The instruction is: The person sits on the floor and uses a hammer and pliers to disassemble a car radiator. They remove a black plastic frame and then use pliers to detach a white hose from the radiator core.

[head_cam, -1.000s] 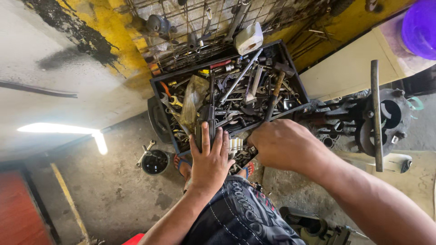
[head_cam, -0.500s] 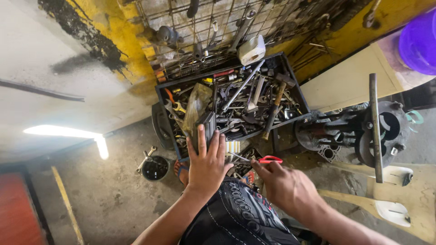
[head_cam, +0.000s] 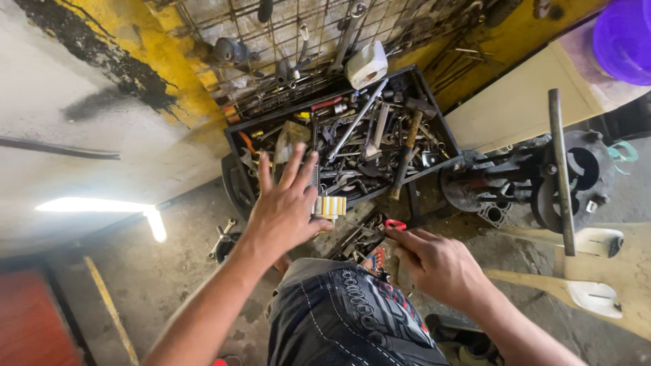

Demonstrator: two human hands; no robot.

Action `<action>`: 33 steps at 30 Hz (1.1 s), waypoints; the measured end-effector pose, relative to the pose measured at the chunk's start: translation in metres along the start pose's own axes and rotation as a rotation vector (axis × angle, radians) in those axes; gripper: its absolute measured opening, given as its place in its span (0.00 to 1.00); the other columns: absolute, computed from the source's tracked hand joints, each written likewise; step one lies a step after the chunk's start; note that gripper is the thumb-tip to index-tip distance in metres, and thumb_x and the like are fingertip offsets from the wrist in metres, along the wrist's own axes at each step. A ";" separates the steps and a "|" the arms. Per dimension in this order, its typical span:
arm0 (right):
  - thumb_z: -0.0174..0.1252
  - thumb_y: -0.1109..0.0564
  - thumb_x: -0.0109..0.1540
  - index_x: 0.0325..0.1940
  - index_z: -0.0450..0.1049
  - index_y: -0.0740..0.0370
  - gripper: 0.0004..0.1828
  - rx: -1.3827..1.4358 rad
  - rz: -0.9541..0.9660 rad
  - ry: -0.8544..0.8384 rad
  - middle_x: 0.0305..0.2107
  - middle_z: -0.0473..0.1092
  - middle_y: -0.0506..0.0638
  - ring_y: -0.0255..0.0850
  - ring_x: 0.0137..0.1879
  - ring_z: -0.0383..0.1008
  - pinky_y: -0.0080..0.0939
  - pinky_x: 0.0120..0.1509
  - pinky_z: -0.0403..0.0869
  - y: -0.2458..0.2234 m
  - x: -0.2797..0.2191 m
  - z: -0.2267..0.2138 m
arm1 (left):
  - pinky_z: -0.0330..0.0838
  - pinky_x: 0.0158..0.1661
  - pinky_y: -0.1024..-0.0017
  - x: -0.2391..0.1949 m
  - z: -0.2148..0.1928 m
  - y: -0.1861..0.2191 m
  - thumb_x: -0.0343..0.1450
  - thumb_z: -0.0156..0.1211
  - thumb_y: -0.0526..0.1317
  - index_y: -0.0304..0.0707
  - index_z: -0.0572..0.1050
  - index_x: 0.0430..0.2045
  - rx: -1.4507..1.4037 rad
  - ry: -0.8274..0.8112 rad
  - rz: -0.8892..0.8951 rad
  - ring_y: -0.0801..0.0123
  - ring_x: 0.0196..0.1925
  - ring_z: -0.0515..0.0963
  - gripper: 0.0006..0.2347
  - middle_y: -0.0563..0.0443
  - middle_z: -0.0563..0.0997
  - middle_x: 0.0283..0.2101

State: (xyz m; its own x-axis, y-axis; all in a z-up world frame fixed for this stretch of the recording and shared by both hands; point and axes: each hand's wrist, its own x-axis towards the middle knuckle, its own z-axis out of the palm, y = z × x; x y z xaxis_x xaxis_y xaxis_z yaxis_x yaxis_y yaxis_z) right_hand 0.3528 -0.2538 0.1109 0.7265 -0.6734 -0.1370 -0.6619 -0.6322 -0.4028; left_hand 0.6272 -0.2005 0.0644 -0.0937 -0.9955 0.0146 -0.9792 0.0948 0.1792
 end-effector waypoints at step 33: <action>0.55 0.53 0.62 0.56 0.77 0.54 0.19 0.290 0.338 -0.044 0.43 0.77 0.54 0.56 0.46 0.78 0.50 0.49 0.75 0.034 -0.054 0.024 | 0.74 0.34 0.57 0.009 0.089 0.048 0.76 0.49 0.45 0.32 0.78 0.32 -0.999 -0.187 -0.308 0.52 0.30 0.83 0.14 0.38 0.82 0.29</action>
State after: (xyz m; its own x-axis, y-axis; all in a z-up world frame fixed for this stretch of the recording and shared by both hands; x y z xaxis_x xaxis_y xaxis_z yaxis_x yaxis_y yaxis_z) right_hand 0.2957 -0.2298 0.0829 0.4893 -0.8028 -0.3406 -0.7889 -0.2411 -0.5652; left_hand 0.5628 -0.2048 -0.0148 0.0240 -0.9520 -0.3052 -0.3812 -0.2909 0.8775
